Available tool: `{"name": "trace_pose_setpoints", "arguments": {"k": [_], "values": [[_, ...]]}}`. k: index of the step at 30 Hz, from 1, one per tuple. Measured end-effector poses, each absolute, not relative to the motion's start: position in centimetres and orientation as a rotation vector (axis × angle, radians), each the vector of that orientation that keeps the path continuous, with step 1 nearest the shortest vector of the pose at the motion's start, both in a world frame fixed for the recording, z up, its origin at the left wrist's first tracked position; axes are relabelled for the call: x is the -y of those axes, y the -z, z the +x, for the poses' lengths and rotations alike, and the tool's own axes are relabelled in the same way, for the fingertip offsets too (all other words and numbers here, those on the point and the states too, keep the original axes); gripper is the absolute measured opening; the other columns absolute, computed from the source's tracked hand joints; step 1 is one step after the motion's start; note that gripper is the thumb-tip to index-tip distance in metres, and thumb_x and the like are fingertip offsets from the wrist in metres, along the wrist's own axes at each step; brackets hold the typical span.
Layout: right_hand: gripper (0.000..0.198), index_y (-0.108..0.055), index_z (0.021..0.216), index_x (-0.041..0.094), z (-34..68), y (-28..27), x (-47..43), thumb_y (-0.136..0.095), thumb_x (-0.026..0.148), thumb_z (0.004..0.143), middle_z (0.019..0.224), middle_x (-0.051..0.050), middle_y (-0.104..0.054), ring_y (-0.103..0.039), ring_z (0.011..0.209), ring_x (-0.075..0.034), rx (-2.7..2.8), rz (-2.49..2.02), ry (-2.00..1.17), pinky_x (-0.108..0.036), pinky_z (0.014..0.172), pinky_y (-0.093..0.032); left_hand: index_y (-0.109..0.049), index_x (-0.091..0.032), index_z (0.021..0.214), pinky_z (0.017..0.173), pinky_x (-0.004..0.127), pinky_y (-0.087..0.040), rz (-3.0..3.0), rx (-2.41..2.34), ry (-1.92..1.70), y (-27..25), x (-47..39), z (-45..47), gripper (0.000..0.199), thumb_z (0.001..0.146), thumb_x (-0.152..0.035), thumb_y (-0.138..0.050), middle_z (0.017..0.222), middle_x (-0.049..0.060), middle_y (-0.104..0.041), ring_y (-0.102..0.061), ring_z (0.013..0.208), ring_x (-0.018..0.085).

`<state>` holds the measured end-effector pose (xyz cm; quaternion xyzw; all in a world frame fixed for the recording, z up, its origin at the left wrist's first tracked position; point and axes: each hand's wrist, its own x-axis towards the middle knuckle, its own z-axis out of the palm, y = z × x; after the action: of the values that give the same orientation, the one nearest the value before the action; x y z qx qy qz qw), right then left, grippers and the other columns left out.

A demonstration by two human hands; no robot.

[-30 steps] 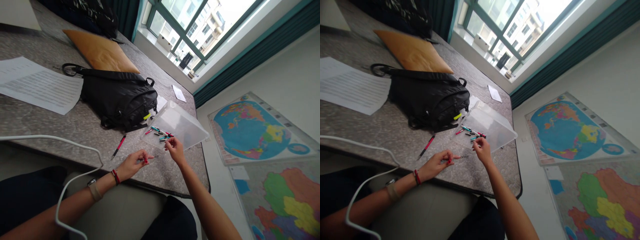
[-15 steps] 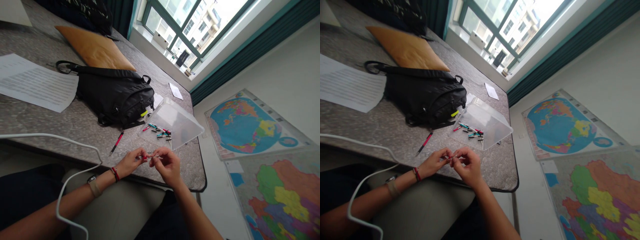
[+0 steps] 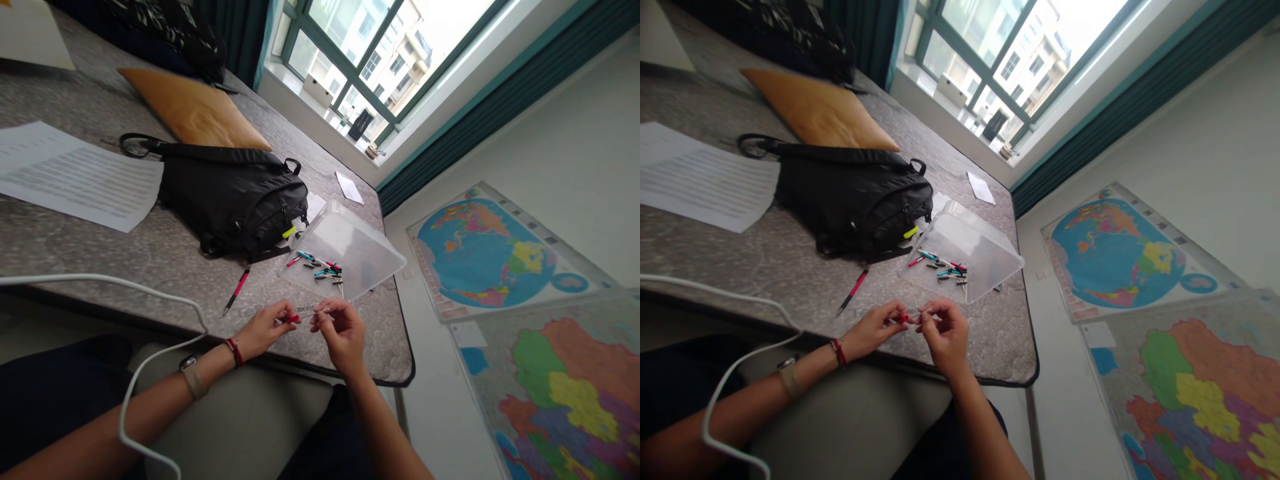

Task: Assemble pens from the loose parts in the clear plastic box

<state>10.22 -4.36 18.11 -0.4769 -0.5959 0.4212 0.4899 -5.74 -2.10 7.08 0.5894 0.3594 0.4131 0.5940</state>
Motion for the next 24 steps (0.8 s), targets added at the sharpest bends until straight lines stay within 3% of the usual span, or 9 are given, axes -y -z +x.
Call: {"name": "trace_pose_setpoints", "arguments": {"k": [9,11,15,18,24], "values": [[0.016,-0.063,0.090,0.021,9.8,-16.5,4.7,-0.069,0.034,0.084,0.095,-0.004,-0.064,-0.065,0.076,-0.016,1.501,-1.240,-1.040,-0.031,0.060,-0.062,-0.056,-0.020,0.090,0.069,0.026,-0.050,1.377,-0.853,-0.984,-7.0,2.4,-5.6,0.018,0.087,-0.038,-0.059,0.089,0.002,-0.069,-0.067,0.085,0.017],[0.021,-0.064,0.099,0.022,9.8,-16.0,4.7,-0.070,0.035,0.083,0.104,-0.007,-0.065,-0.065,0.081,-0.017,1.527,-1.276,-1.035,-0.031,0.064,-0.061,-0.056,-0.021,0.091,0.070,0.026,-0.051,1.376,-0.843,-0.977,-7.1,2.3,-5.6,0.020,0.088,-0.040,-0.059,0.089,0.002,-0.069,-0.067,0.085,0.017],[0.050,-0.055,0.127,0.027,10.7,-14.9,4.6,-0.074,0.030,0.081,0.118,-0.009,-0.063,-0.064,0.081,-0.014,1.527,-1.262,-1.002,-0.029,0.069,-0.058,-0.055,-0.021,0.092,0.069,0.025,-0.049,1.385,-0.880,-0.964,-7.0,2.2,-5.7,0.022,0.087,-0.042,-0.060,0.088,0.001,-0.070,-0.067,0.084,0.017],[0.047,-0.056,0.127,0.025,12.1,-14.2,4.2,-0.071,0.032,0.083,0.109,-0.008,-0.065,-0.063,0.079,-0.014,1.454,-1.314,-0.929,-0.029,0.069,-0.056,-0.054,-0.022,0.093,0.070,0.025,-0.050,1.355,-0.884,-0.972,-6.7,2.1,-5.7,0.021,0.087,-0.041,-0.061,0.094,0.002,-0.073,-0.068,0.090,0.019],[0.033,-0.065,0.104,0.017,14.8,-14.1,2.5,-0.068,0.042,0.083,0.083,-0.005,-0.067,-0.063,0.065,-0.015,1.276,-1.480,-0.848,-0.028,0.056,-0.054,-0.061,-0.022,0.093,0.077,0.028,-0.050,1.385,-1.014,-1.026,-6.2,1.8,-5.8,0.021,0.087,-0.042,-0.058,0.096,0.003,-0.072,-0.066,0.093,0.019]]}}
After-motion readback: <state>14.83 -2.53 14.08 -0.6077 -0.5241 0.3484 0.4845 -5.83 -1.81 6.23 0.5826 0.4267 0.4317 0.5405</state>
